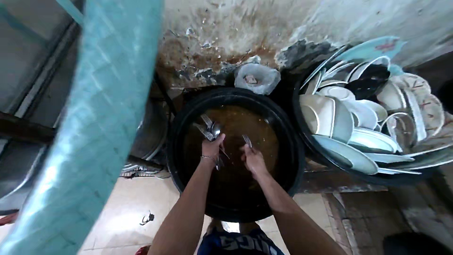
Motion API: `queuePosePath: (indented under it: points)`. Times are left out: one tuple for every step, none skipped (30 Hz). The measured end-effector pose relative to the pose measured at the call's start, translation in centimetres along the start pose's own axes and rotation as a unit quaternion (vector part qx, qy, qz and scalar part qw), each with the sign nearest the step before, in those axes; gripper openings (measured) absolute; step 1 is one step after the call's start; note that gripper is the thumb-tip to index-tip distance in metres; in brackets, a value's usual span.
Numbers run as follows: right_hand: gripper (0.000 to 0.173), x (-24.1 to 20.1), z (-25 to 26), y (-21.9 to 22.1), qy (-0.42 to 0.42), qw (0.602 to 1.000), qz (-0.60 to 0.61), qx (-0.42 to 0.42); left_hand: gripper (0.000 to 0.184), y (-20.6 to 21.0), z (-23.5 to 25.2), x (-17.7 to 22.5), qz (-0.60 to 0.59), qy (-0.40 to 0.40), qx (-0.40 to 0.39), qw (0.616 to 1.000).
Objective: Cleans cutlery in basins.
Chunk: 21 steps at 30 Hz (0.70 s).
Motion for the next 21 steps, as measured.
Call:
queuePosePath:
  points:
    - [0.051,-1.1,0.2,-0.1,-0.010,1.000,0.009,-0.008,0.027,0.4,-0.2,0.0,0.047,-0.008,-0.037,0.998]
    - [0.051,-2.3,0.2,-0.1,-0.013,0.999,0.030,-0.030,0.031,1.1,-0.8,-0.3,0.080,-0.023,-0.085,0.993]
    - [0.053,-3.4,0.1,0.3,-0.015,0.997,0.058,-0.053,0.037,1.9,-1.5,-0.7,0.102,-0.027,-0.130,0.986]
    - [0.055,-4.2,0.0,0.8,-0.022,0.994,0.071,-0.074,0.040,2.7,-2.2,-0.9,0.117,-0.018,-0.164,0.979]
    - [0.057,-5.0,-0.2,1.2,-0.032,0.992,0.076,-0.097,0.040,3.4,-2.7,-0.9,0.124,-0.004,-0.183,0.975]
    - [0.059,-5.6,-0.2,1.5,-0.046,0.990,0.065,-0.120,0.036,3.8,-2.8,-0.7,0.124,0.015,-0.185,0.975]
    - [0.062,-5.8,-0.1,1.5,-0.057,0.987,0.050,-0.142,0.029,4.0,-2.5,-0.6,0.113,0.027,-0.178,0.977]
    - [0.063,-5.6,-0.1,1.3,-0.064,0.984,0.023,-0.163,0.021,3.8,-2.1,-0.6,0.095,0.029,-0.166,0.981]
    - [0.065,-4.8,0.0,0.7,-0.064,0.981,-0.019,-0.183,0.014,3.3,-1.8,-0.6,0.086,0.020,-0.151,0.985]
    - [0.066,-3.5,0.3,0.0,-0.069,0.973,-0.086,-0.203,0.013,2.5,-1.4,-0.4,0.086,0.008,-0.135,0.987]
    - [0.062,-1.9,0.7,-0.8,-0.090,0.956,-0.174,-0.217,0.020,1.5,-1.2,-0.1,0.097,0.007,-0.123,0.988]
    - [0.057,0.0,0.9,-1.2,-0.118,0.925,-0.274,-0.235,0.027,0.3,-0.8,0.1,0.113,0.017,-0.114,0.987]
    - [0.056,2.1,0.8,-1.4,-0.130,0.888,-0.360,-0.254,0.032,-0.6,-0.6,0.4,0.128,0.027,-0.112,0.985]
    - [0.062,3.9,0.0,-1.2,-0.133,0.855,-0.423,-0.270,0.035,-1.2,-0.6,0.6,0.138,0.031,-0.115,0.983]
    - [0.072,5.3,-1.0,-0.9,-0.128,0.833,-0.461,-0.278,0.035,-1.7,-0.8,0.7,0.153,0.030,-0.119,0.981]
    - [0.082,6.2,-2.0,-0.2,-0.124,0.820,-0.484,-0.278,0.031,-1.9,-1.0,0.9,0.180,0.033,-0.123,0.975]
    - [0.087,6.7,-2.7,0.7,-0.124,0.812,-0.499,-0.276,0.028,-1.9,-1.0,1.0,0.210,0.041,-0.129,0.968]
    - [0.085,6.8,-3.6,1.7,-0.120,0.807,-0.506,-0.279,0.026,-1.8,-1.1,0.9,0.234,0.047,-0.132,0.962]
    - [0.077,6.5,-4.7,2.5,-0.121,0.802,-0.514,-0.278,0.024,-1.6,-1.1,0.8,0.244,0.054,-0.137,0.958]
    - [0.063,5.9,-5.6,3.2,-0.125,0.800,-0.520,-0.272,0.024,-1.5,-1.2,0.8,0.244,0.063,-0.140,0.957]
    - [0.049,5.4,-6.4,3.9,-0.127,0.807,-0.514,-0.262,0.023,-1.4,-1.1,0.8,0.246,0.072,-0.142,0.956]
Point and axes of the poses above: each hand's wrist, its own z-axis towards the middle knuckle, its own y-axis out of the palm, x = y × z, the point moved 8 cm from there along z, towards the middle knuckle, and after that the axes turned 10 degrees about x, right-handed, at the moved point
